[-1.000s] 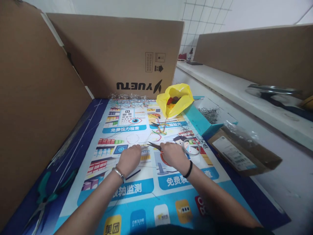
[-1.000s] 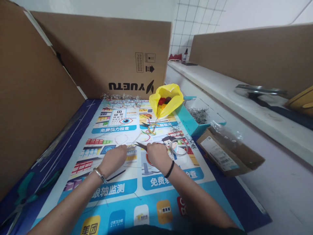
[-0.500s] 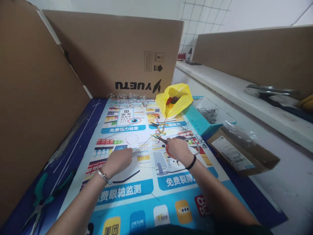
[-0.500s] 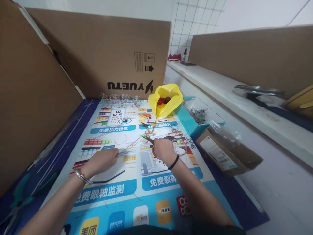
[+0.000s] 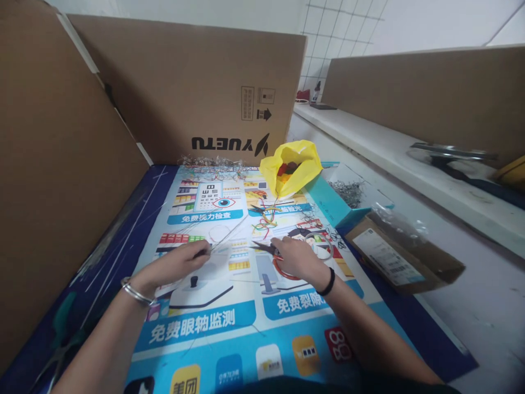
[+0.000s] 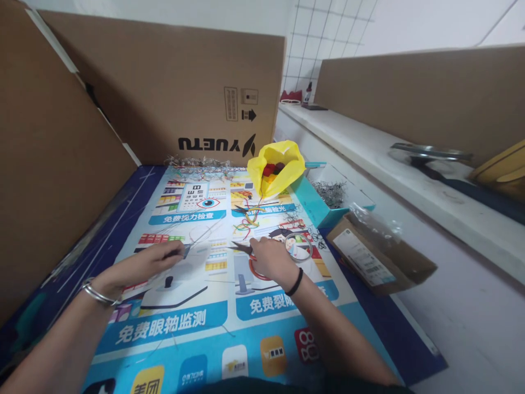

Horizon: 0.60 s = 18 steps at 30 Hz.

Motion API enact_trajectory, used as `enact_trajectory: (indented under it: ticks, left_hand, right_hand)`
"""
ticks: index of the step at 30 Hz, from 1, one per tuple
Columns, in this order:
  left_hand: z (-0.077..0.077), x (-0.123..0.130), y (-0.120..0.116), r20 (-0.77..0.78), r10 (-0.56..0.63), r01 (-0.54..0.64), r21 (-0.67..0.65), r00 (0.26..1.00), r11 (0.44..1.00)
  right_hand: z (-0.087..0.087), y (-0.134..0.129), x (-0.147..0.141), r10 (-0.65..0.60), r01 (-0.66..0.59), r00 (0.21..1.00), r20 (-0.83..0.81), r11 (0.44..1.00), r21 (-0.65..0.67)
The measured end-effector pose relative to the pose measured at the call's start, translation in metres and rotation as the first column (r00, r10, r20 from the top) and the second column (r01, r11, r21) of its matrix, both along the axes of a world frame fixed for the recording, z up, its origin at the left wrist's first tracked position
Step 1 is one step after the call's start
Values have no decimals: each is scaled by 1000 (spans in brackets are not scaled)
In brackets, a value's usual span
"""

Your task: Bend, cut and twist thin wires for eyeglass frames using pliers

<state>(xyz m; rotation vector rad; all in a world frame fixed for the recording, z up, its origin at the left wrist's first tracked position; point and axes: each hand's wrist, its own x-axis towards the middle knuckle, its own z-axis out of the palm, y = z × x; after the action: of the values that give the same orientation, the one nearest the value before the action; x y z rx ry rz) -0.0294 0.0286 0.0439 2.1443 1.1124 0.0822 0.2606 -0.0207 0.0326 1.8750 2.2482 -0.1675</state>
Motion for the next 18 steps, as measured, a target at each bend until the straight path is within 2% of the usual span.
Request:
enact_trajectory:
  ticks: [3, 9, 11, 13, 15, 18]
  left_hand:
    - [-6, 8, -2, 134, 12, -5, -47, 991, 999]
    - [-16, 22, -6, 264, 90, -78, -54, 960, 995]
    - [-18, 25, -7, 284, 104, -92, -54, 953, 994]
    - [-19, 28, -10, 302, 102, -91, -49, 948, 995]
    - [-23, 31, -13, 318, 94, -87, -37, 943, 996]
    - [-27, 37, -20, 323, 88, -85, -26, 942, 996]
  right_hand:
    - [-2, -7, -8, 83, -82, 996, -27, 997, 9]
    - [-3, -18, -21, 126, -127, 992, 11, 978, 163]
    - [-3, -17, -24, 130, -117, 989, -65, 978, 174]
    - [-4, -14, -29, 116, -77, 958, -262, 985, 152]
    - [-9, -8, -38, 89, -60, 833, -546, 996, 71]
    - [-20, 1, -57, 32, -120, 506, -862, 992, -34]
